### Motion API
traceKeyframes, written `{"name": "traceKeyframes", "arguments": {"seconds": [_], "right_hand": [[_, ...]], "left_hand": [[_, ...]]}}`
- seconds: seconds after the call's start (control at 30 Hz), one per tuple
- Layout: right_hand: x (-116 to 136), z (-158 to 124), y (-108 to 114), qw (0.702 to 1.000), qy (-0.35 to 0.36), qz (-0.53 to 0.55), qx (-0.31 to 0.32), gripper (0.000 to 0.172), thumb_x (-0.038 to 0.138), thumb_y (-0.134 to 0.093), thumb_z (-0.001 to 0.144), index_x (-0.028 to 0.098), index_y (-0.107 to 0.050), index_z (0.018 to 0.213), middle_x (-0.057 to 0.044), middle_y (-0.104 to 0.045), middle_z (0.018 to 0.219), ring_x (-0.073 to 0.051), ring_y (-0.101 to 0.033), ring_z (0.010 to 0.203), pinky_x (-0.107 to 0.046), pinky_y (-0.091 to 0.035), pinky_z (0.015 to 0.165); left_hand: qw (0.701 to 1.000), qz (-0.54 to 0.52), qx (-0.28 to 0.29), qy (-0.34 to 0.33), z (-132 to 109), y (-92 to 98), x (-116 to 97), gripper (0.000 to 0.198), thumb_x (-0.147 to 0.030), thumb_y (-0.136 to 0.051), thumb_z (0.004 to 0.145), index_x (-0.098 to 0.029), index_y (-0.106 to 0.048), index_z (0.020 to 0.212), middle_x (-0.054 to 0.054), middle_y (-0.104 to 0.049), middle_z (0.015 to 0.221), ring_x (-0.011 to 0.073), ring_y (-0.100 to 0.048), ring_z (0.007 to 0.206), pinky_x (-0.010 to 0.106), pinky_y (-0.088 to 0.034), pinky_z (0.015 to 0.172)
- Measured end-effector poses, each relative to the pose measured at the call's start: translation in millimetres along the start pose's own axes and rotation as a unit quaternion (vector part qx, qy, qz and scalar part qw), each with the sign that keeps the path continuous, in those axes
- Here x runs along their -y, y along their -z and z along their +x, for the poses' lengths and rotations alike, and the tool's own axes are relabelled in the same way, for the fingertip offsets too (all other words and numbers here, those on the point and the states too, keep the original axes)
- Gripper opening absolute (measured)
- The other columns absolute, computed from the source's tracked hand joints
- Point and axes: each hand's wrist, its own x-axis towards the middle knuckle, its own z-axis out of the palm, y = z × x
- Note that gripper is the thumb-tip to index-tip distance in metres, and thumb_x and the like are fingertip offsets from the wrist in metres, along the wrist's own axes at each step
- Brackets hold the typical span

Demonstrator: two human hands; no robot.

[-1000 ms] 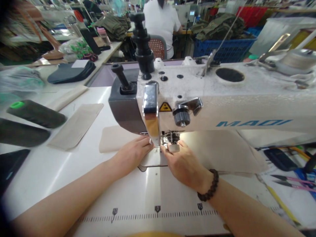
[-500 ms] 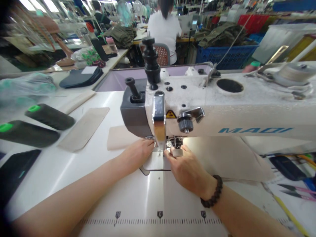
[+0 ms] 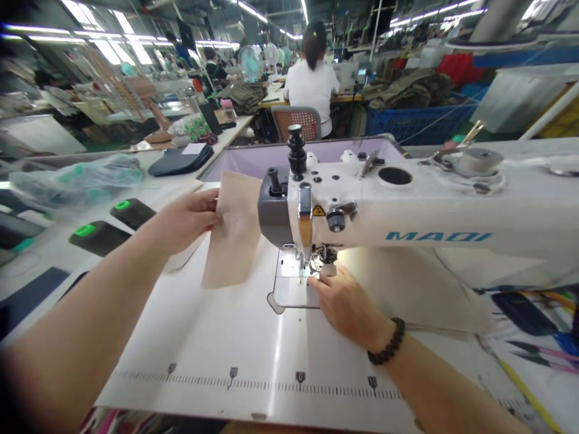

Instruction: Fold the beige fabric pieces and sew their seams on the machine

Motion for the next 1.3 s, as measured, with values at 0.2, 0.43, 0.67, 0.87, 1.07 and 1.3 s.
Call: {"name": "traceKeyframes", "arguments": {"seconds": [0.2,0.43,0.67,0.87,1.07,1.3], "right_hand": [[-3.1,-0.9,-3.4,1.0,0.016,0.007,-0.011,0.027,0.005,-0.042,0.081,0.014,-0.06,0.1,-0.005,-0.054,0.077,-0.017,-0.046,0.071,-0.029,-0.031,0.065],[-3.6,-4.4,-0.7,0.993,0.113,0.017,-0.026,0.023,0.011,-0.04,0.084,0.014,-0.061,0.093,-0.006,-0.052,0.074,-0.018,-0.043,0.071,-0.031,-0.031,0.066],[-2.5,-3.8,-3.4,0.987,0.155,-0.024,-0.035,0.032,0.015,-0.031,0.091,0.012,-0.062,0.086,-0.006,-0.05,0.07,-0.018,-0.041,0.067,-0.033,-0.033,0.067],[-4.5,-1.9,-7.2,0.994,0.094,-0.04,-0.024,0.025,0.009,-0.038,0.086,0.011,-0.059,0.1,-0.006,-0.053,0.075,-0.018,-0.045,0.072,-0.033,-0.034,0.073],[-2.2,-1.3,-7.4,0.998,0.061,-0.032,-0.01,0.026,0.007,-0.04,0.083,0.011,-0.057,0.103,-0.006,-0.053,0.077,-0.018,-0.046,0.072,-0.03,-0.035,0.067],[0.7,0.3,-4.7,0.999,0.046,-0.029,0.004,0.028,0.006,-0.039,0.082,0.011,-0.055,0.104,-0.006,-0.053,0.077,-0.017,-0.048,0.072,-0.029,-0.037,0.068]], "left_hand": [[0.992,0.122,-0.034,-0.002,-40.2,-34.4,46.2,0.053,-0.016,-0.047,0.071,-0.013,-0.041,0.124,0.011,-0.058,0.107,0.0232,-0.057,0.094,0.04,-0.05,0.078],[0.871,0.371,0.152,-0.284,-93.2,-94.9,43.0,0.025,-0.011,-0.043,0.086,-0.009,-0.055,0.108,0.012,-0.055,0.111,0.0232,-0.052,0.1,0.039,-0.046,0.088],[0.843,0.396,0.183,-0.316,-64.5,-118.3,40.9,0.023,-0.014,-0.047,0.086,-0.003,-0.054,0.105,0.013,-0.054,0.106,0.0233,-0.049,0.104,0.034,-0.042,0.094],[0.847,0.387,0.188,-0.311,-45.9,-115.3,41.1,0.021,-0.008,-0.048,0.083,-0.005,-0.054,0.103,0.011,-0.054,0.102,0.0221,-0.05,0.103,0.033,-0.04,0.095],[0.866,0.353,0.195,-0.296,-40.6,-113.4,39.4,0.02,-0.006,-0.046,0.083,-0.007,-0.054,0.101,0.012,-0.052,0.105,0.0218,-0.046,0.108,0.032,-0.04,0.095],[0.876,0.326,0.193,-0.298,-38.5,-112.3,41.6,0.017,-0.007,-0.043,0.085,-0.009,-0.055,0.096,0.012,-0.052,0.102,0.0226,-0.045,0.107,0.032,-0.042,0.09]]}}
